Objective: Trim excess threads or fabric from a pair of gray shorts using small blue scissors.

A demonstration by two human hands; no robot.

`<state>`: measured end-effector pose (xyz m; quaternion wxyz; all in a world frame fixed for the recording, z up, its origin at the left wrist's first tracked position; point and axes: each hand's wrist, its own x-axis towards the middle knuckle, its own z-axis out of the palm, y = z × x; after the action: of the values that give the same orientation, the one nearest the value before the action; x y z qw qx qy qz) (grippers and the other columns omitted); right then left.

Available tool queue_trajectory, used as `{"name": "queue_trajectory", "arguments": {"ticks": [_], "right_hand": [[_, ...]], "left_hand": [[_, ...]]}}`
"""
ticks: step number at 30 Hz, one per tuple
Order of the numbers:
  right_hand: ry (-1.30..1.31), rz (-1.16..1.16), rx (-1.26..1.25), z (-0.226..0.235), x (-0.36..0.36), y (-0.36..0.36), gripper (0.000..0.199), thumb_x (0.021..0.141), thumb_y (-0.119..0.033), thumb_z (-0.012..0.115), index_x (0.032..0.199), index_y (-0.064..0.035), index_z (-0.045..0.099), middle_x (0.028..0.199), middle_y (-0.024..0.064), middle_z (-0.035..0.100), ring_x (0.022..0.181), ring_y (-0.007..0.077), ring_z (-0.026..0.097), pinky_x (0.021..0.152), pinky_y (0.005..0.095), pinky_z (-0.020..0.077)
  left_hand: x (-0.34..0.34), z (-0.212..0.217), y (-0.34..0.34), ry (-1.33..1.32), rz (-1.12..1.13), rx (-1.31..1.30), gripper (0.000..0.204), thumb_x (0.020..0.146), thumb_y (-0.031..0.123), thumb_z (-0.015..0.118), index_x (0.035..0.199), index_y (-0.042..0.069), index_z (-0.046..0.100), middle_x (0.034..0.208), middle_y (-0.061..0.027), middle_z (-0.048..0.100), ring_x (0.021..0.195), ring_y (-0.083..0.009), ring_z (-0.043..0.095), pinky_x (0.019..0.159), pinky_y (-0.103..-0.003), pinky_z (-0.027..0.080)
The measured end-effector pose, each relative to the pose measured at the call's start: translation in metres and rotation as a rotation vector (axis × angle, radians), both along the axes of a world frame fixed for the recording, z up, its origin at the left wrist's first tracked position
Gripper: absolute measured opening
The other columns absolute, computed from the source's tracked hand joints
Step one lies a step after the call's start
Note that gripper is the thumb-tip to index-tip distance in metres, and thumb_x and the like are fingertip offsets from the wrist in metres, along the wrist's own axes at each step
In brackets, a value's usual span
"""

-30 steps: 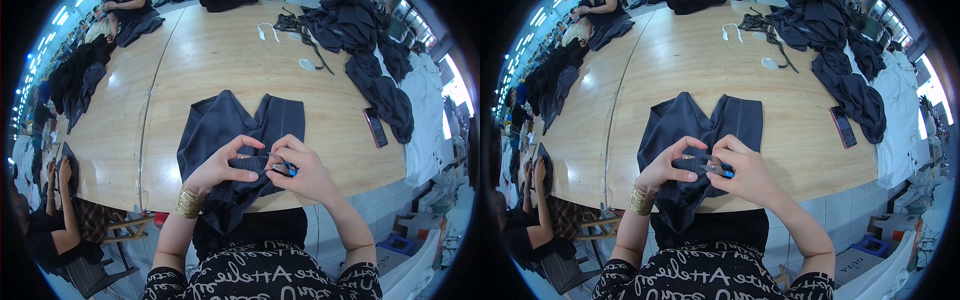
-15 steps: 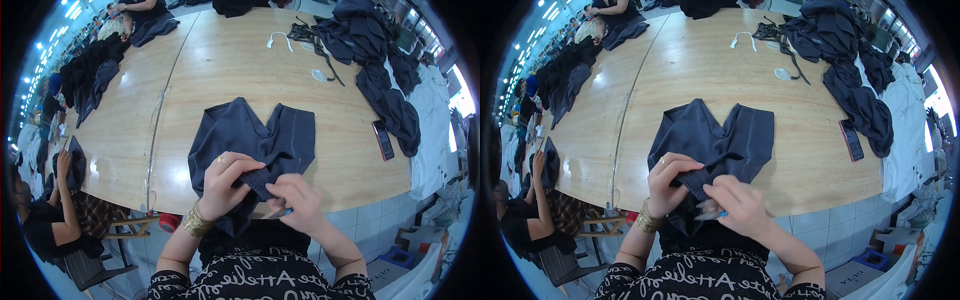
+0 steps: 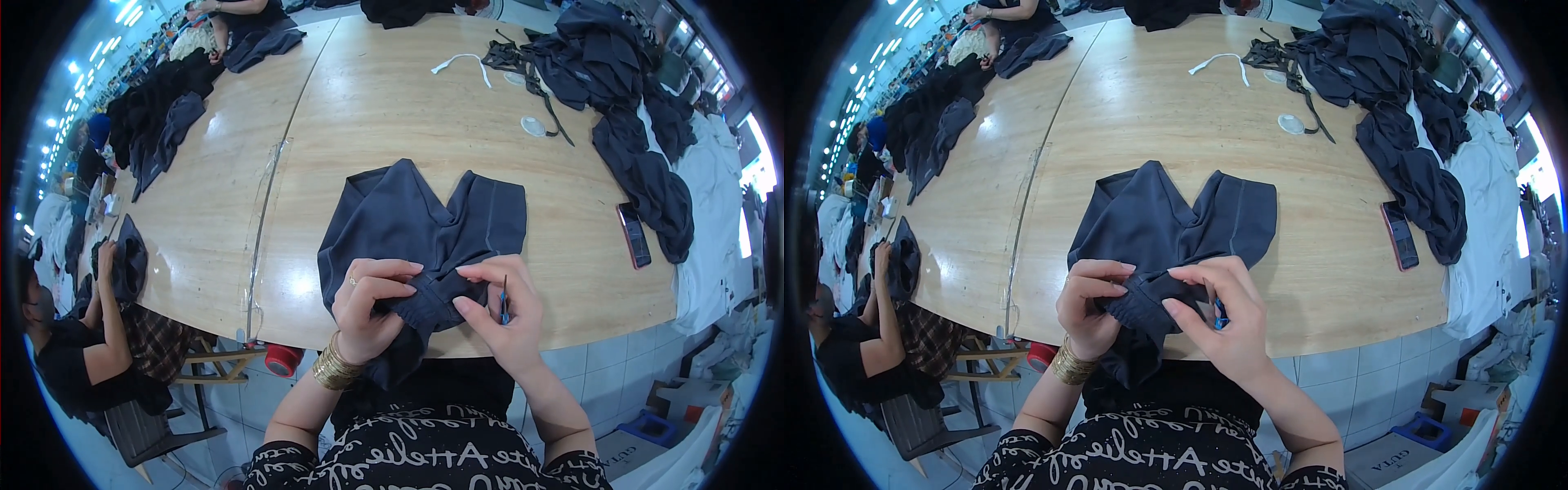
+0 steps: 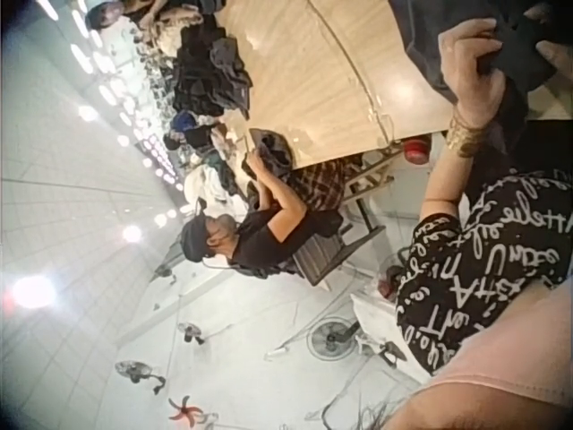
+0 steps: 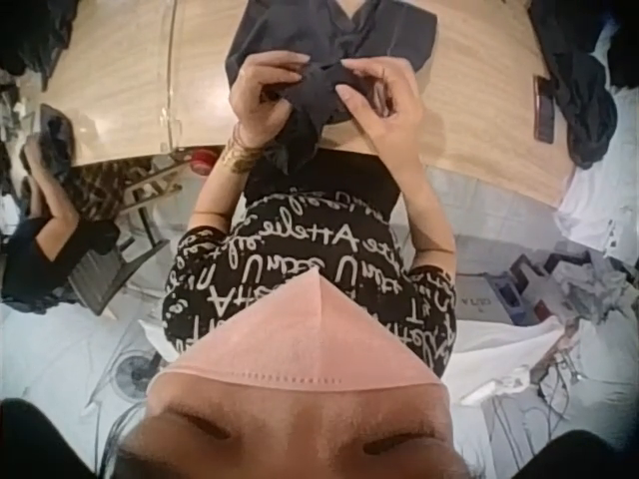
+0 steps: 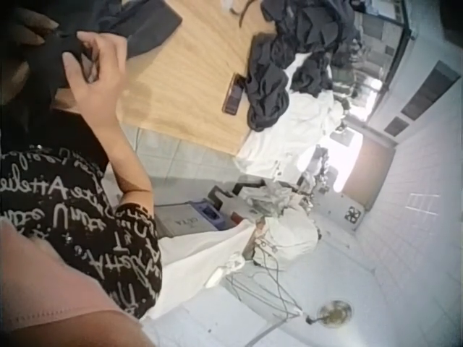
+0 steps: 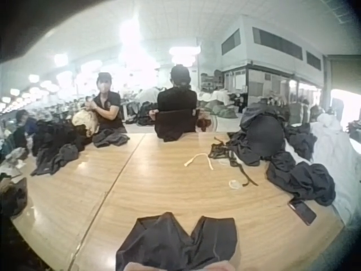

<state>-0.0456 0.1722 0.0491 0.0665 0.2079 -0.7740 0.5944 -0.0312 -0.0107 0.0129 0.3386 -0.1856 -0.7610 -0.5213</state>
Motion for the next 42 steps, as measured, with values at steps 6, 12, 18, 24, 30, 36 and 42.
{"name": "queue_trajectory", "arguments": {"ticks": [6,12,18,24,30,36,42], "right_hand": [[-0.064,0.052,-0.03,0.002,-0.004,0.001,0.027,0.074,-0.003,0.071,0.1,-0.0037,0.064,0.092,0.0049,0.053,0.08,0.0122,0.053,0.069,0.0221,0.0421],[-0.505,0.026,-0.221,-0.001,-0.008,-0.001,0.023,0.075,-0.004,0.071,0.097,-0.0051,0.065,0.085,-0.0007,0.047,0.076,0.0045,0.046,0.061,0.0172,0.0354],[-0.113,0.015,-0.038,-0.015,-0.003,0.001,0.016,0.076,-0.003,0.069,0.091,-0.0051,0.065,0.083,0.0008,0.047,0.065,0.0062,0.044,0.059,0.0172,0.0341],[-0.024,-0.197,-0.217,-0.017,-0.014,0.005,0.007,0.086,-0.002,0.056,0.08,-0.0032,0.053,0.084,0.0028,0.049,0.067,0.0098,0.046,0.062,0.0202,0.0376],[-0.091,0.045,-0.129,0.002,-0.014,0.003,0.01,0.08,-0.004,0.065,0.081,-0.0011,0.056,0.084,0.0046,0.053,0.07,0.0097,0.048,0.059,0.0219,0.0397],[-0.015,0.101,0.155,-0.002,-0.015,0.011,0.016,0.071,-0.001,0.073,0.076,0.0013,0.057,0.074,0.0068,0.054,0.06,0.0114,0.046,0.054,0.0254,0.0392],[0.161,-0.261,-0.161,0.027,-0.017,0.063,0.013,0.075,0.003,0.065,0.076,-0.0031,0.053,0.071,0.0022,0.05,0.066,0.0099,0.047,0.058,0.0201,0.0361]], "left_hand": [[0.0,0.002,-0.002,0.039,-0.07,-0.066,0.026,0.059,-0.014,0.064,0.079,0.001,0.055,0.098,-0.0158,0.064,0.082,-0.0242,0.062,0.071,-0.03,0.052],[0.006,0.004,-0.001,0.013,-0.11,-0.145,0.026,0.054,-0.017,0.059,0.072,0.001,0.055,0.101,-0.0165,0.059,0.09,-0.0254,0.061,0.077,-0.032,0.052],[0.008,0.0,0.002,0.02,-0.099,-0.112,0.026,0.052,-0.016,0.059,0.071,0.002,0.055,0.103,-0.0162,0.057,0.09,-0.0254,0.059,0.076,-0.031,0.051],[0.005,-0.003,-0.001,0.072,-0.074,-0.174,0.026,0.049,-0.014,0.059,0.069,0.003,0.055,0.104,-0.0146,0.057,0.086,-0.0238,0.058,0.074,-0.03,0.05],[0.004,-0.004,-0.002,0.044,-0.068,-0.13,0.026,0.049,-0.013,0.059,0.069,0.003,0.056,0.103,-0.0141,0.058,0.085,-0.0235,0.058,0.073,-0.03,0.05],[0.001,-0.005,0.004,-0.2,0.003,-0.094,0.038,0.057,-0.011,0.06,0.091,0.004,0.055,0.107,-0.0116,0.054,0.094,-0.0272,0.056,0.079,-0.033,0.047],[-0.01,-0.015,-0.04,-0.508,0.002,-0.358,0.045,0.063,-0.009,0.056,0.106,0.005,0.054,0.106,-0.012,0.057,0.103,-0.0295,0.053,0.089,-0.035,0.043]]}}
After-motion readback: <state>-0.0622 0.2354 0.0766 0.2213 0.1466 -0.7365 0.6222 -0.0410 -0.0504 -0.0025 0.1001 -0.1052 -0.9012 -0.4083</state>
